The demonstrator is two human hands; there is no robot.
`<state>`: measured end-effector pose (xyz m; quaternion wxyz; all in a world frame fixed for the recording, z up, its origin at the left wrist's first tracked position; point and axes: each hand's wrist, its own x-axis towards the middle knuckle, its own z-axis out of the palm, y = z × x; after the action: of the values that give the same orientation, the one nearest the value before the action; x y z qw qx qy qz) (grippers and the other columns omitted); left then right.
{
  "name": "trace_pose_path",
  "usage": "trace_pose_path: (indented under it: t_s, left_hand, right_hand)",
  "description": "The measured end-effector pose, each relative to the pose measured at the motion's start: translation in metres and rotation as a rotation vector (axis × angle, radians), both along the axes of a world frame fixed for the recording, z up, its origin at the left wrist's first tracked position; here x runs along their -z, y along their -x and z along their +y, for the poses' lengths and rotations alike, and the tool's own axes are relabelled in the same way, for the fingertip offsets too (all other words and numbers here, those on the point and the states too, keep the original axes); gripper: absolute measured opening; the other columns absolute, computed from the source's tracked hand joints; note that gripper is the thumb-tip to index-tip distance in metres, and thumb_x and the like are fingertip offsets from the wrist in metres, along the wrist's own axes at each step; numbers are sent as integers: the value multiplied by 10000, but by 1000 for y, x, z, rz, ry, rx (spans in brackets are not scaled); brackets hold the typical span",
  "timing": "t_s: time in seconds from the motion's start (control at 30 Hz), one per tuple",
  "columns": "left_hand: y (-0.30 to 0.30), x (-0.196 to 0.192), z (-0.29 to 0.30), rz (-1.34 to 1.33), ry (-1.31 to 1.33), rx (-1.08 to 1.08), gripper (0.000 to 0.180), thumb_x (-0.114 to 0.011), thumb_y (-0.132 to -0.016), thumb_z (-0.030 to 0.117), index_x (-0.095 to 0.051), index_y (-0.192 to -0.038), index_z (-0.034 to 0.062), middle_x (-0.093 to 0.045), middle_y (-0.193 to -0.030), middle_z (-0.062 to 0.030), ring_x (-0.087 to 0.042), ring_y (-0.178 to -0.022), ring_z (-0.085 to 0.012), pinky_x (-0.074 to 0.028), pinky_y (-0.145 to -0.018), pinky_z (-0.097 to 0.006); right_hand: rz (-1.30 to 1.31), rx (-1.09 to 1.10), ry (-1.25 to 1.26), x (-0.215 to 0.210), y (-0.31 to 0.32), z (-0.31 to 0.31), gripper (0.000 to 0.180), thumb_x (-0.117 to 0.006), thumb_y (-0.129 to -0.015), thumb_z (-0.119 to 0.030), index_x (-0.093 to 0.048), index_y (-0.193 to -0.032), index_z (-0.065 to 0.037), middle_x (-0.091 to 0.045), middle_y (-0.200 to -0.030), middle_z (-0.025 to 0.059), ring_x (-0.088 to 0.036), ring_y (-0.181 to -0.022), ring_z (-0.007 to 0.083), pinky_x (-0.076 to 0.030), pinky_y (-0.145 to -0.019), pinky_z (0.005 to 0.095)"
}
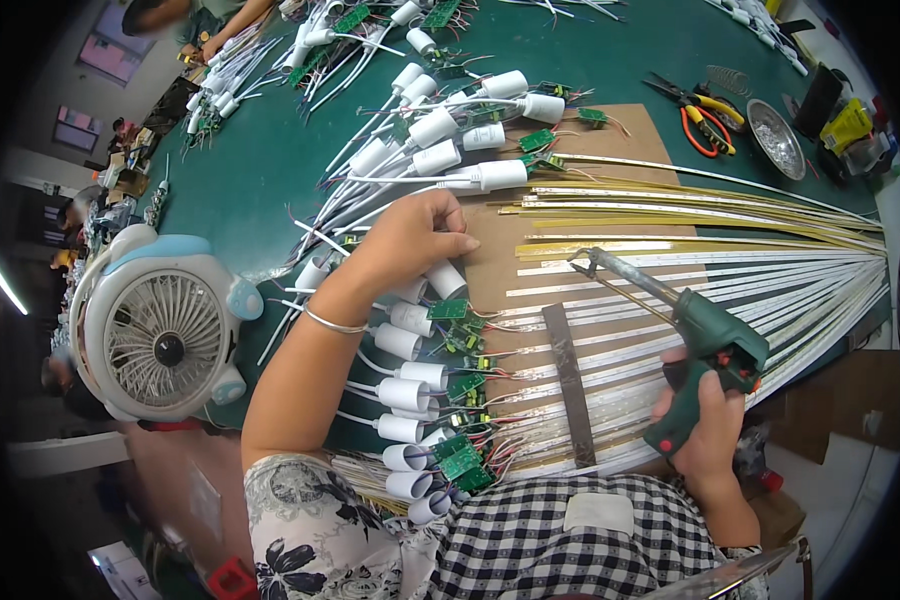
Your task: Assembling electronic light components using a heat tool and ruler at a factory workbench.
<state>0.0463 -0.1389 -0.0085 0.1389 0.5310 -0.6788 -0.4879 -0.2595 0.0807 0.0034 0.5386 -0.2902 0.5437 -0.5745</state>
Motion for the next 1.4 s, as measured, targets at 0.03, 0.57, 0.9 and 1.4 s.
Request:
trace_pose_path:
  t_s: [0.03,0.57,0.9,1.4]
  left_hand:
    - [0,1,0,16,-4,13,202,-755,-823,47,-555,-846,52,-635,-769,-10,-554,-670,-60,-431,-569,-208]
    - [24,-38,25,-72,143,59,130,-720,-837,113,-705,-934,27,-654,-733,-15,-591,-658,-83,-479,-576,-256]
    - [22,-2,52,-297,767,292,82,-734,-736,139,-676,-793,154,-609,-863,11,-537,-958,-216,-310,-878,-394]
    - [18,0,15,-167,703,772,122,-763,-714,134,-710,-821,114,-628,-811,-46,-588,-869,-262,-438,-805,-390]
  right_hand:
    - [-5,-9,3,-1,0,0,504,-546,-984,-305,-439,-1333,43,-617,-1151,172,-627,-664,182,-524,-549,278]
    - [-46,18,15,-2,-1,1,483,-576,-962,-249,-458,-1335,34,-645,-1127,185,-641,-665,194,-541,-578,293]
    - [154,-181,46,-11,-2,16,398,-594,-943,-139,-510,-1281,54,-671,-1071,149,-655,-695,177,-537,-626,289]
    - [249,-332,93,-13,-15,6,339,-568,-965,-71,-496,-1269,63,-653,-955,127,-660,-814,175,-561,-743,319]
